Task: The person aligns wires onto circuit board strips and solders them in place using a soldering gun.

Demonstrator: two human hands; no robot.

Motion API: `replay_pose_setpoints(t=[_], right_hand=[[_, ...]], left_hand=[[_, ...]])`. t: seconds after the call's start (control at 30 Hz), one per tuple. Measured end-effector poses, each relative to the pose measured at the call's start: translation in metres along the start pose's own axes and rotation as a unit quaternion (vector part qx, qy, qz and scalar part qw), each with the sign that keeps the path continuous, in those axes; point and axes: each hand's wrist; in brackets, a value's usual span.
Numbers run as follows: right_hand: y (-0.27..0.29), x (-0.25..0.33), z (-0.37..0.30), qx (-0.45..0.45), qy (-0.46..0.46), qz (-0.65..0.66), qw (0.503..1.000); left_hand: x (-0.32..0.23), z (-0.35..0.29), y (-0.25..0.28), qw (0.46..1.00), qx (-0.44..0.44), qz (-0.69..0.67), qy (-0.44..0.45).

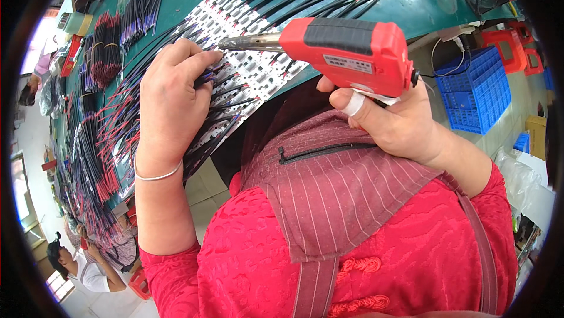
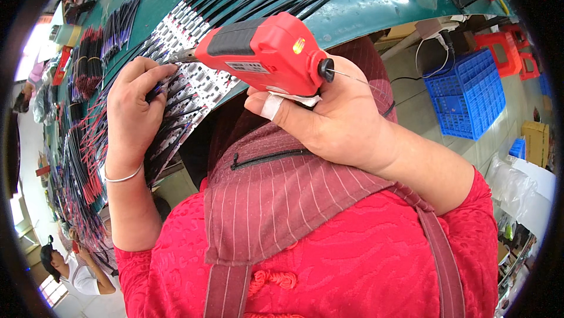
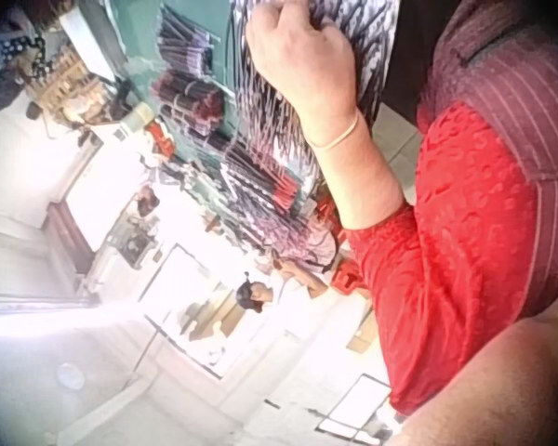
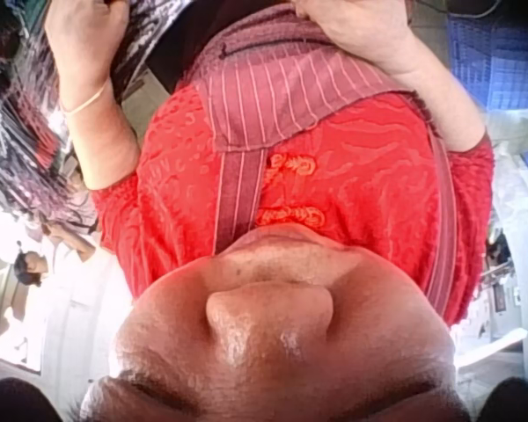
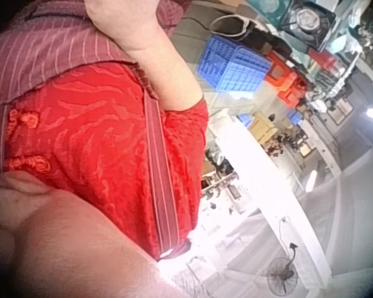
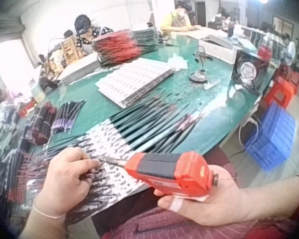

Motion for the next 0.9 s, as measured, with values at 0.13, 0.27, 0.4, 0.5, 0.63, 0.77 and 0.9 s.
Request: replay_pose_setpoints(t=[0.13, 0.27, 0.4, 0.5, 0.63, 0.77, 0.9], right_hand=[[0.001, -0.001, 0.001, 0.006, 0.011, -0.013, 1.0], [0.002, -0.002, 0.002, 0.009, 0.012, -0.006, 1.0], [0.004, -0.001, 0.002, 0.02, 0.022, -0.045, 0.999], [0.005, 0.001, 0.002, 0.035, 0.038, -0.092, 0.994], [0.006, -0.006, 0.003, 0.049, 0.09, -0.097, 0.99], [0.004, -0.006, 0.005, 0.048, 0.089, -0.069, 0.992], [0.005, -0.001, 0.0, 0.021, 0.086, -0.056, 0.995]], left_hand=[[-0.003, -0.001, -0.002, 1.0, -0.006, 0.008, 0.006], [-0.003, -0.002, -0.004, 1.0, -0.019, 0.006, 0.01], [-0.006, -0.002, -0.005, 1.0, -0.021, 0.009, 0.016], [-0.007, -0.002, -0.005, 0.999, -0.02, 0.016, 0.024], [-0.011, 0.0, -0.003, 0.999, -0.003, 0.025, 0.038], [-0.011, 0.0, -0.003, 0.998, 0.007, 0.02, 0.054], [-0.011, 0.001, -0.004, 0.998, 0.014, 0.019, 0.063]])
Point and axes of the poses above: each hand's wrist, its own z-axis towards the middle knuckle, its own y-axis out of the back of the hand, x = y × z, and after that the axes turned 10 degrees about z, right-handed
